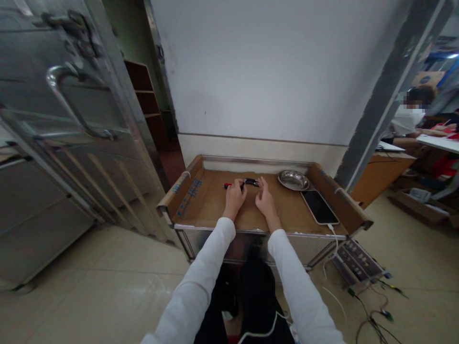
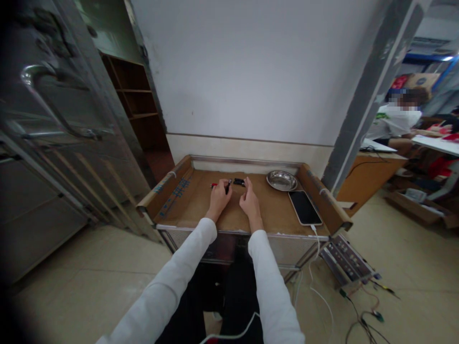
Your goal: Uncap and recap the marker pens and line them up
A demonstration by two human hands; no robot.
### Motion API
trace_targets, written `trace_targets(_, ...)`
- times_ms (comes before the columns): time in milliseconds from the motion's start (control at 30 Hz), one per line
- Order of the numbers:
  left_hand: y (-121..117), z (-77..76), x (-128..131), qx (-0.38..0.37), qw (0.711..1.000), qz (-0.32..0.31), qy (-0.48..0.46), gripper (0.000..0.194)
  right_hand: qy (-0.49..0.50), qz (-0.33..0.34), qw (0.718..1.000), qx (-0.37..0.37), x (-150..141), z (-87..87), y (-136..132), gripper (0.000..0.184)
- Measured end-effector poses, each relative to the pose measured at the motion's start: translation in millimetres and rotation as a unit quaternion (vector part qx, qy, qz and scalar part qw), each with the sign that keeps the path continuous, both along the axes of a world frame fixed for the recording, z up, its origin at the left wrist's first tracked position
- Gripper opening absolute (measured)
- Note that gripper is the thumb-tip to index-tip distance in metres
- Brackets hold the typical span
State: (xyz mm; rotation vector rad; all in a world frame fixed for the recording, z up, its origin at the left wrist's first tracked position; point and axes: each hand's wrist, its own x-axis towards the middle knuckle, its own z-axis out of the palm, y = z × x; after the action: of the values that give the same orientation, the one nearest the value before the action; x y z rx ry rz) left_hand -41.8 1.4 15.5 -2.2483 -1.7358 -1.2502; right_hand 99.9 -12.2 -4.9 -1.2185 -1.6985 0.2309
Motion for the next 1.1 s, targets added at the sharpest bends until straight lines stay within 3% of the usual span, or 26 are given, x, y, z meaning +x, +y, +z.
trace_targets(167, -8.7, 2.7, -2.2, 0.001, 0.991, 0.131, 0.009, 0.015, -0.056, -0.071, 0.996, -0.019, 1.3, -8.2, 7.0, 0.056)
trace_targets(300, -15.7, 3.4, -0.6, -0.031, 0.985, 0.169, 0.032, 0.02, -0.112, -0.109, 0.987, -0.027, 1.9, -13.2, 10.0, 0.045)
trace_targets(467, -13.7, -7.2, 0.8, -0.025, 0.981, 0.184, 0.06, 0.025, -0.156, -0.144, 0.976, -0.042, 0.9, -19.1, 10.7, 0.042)
trace_targets(600, -10.5, -13.7, 0.8, -0.015, 0.986, 0.155, 0.06, 0.024, -0.153, -0.16, 0.974, -0.05, -1.3, -22.9, 12.0, 0.043)
trace_targets(833, -9.6, -9.7, 1.4, -0.041, 0.988, 0.125, 0.082, 0.02, -0.153, -0.169, 0.972, -0.054, -3.0, -20.3, 12.4, 0.04)
trace_targets(1033, -1.9, -10.9, 2.1, -0.055, 0.986, -0.085, 0.131, 0.023, -0.154, -0.172, 0.973, -0.025, -0.5, -16.1, 11.1, 0.037)
trace_targets(1100, 1.5, -12.4, 2.2, -0.058, 0.982, -0.12, 0.131, 0.024, -0.159, -0.175, 0.972, -0.021, -0.5, -15.7, 10.6, 0.038)
